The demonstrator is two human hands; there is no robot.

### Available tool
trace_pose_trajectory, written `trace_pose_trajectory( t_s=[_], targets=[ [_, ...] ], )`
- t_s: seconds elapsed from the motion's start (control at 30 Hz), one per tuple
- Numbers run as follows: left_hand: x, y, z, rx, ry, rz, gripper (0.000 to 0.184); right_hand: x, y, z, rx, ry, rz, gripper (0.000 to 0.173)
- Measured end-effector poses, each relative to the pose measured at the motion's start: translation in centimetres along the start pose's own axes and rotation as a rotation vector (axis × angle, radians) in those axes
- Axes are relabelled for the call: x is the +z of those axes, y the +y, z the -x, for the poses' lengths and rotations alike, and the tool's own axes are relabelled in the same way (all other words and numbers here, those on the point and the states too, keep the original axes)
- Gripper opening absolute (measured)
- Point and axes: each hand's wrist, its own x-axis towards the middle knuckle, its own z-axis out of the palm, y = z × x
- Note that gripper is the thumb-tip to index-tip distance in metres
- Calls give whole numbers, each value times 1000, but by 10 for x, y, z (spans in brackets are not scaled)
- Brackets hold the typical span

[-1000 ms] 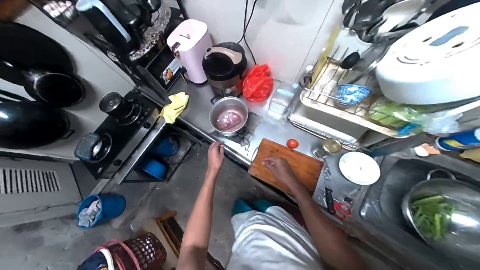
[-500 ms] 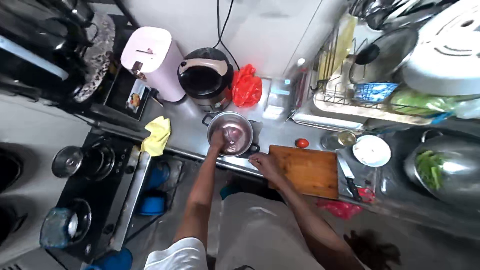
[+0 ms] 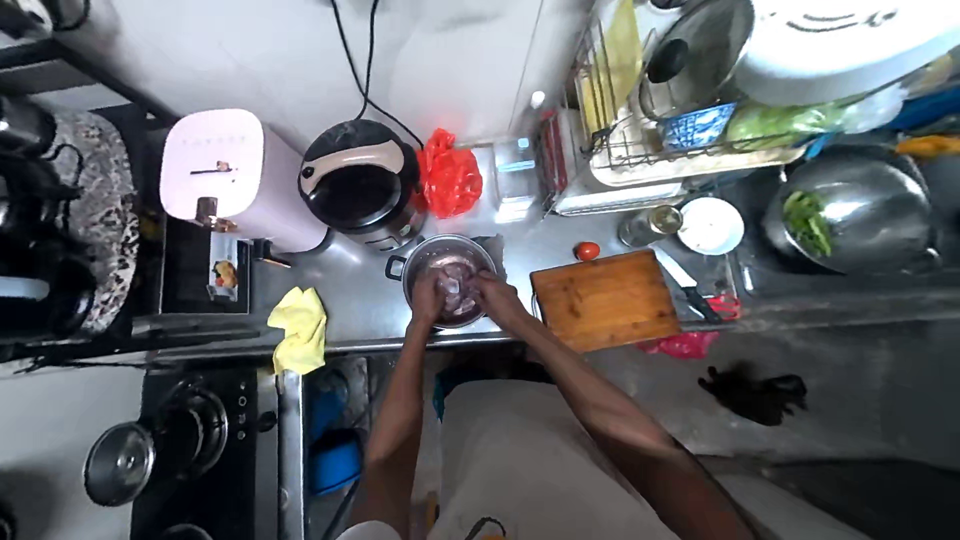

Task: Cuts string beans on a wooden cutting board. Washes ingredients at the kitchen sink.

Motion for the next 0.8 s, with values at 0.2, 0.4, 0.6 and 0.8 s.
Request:
trace_pose_trajectory(
  t_s=[0.2, 0.4, 0.6, 0.8],
  targets=[
    [-14, 2, 5, -85, 14, 88, 27, 13, 0, -18, -23, 174, 10, 22],
    [-2, 0, 1, -87, -137, 65, 53, 10, 15, -13, 25, 404, 51, 19],
    [4, 9, 0, -155, -103, -68, 36, 8, 19, -2, 12, 406, 70, 24],
    [2, 22, 4, -257, -39, -207, 27, 13, 15, 10, 209, 440, 30, 42]
  ],
)
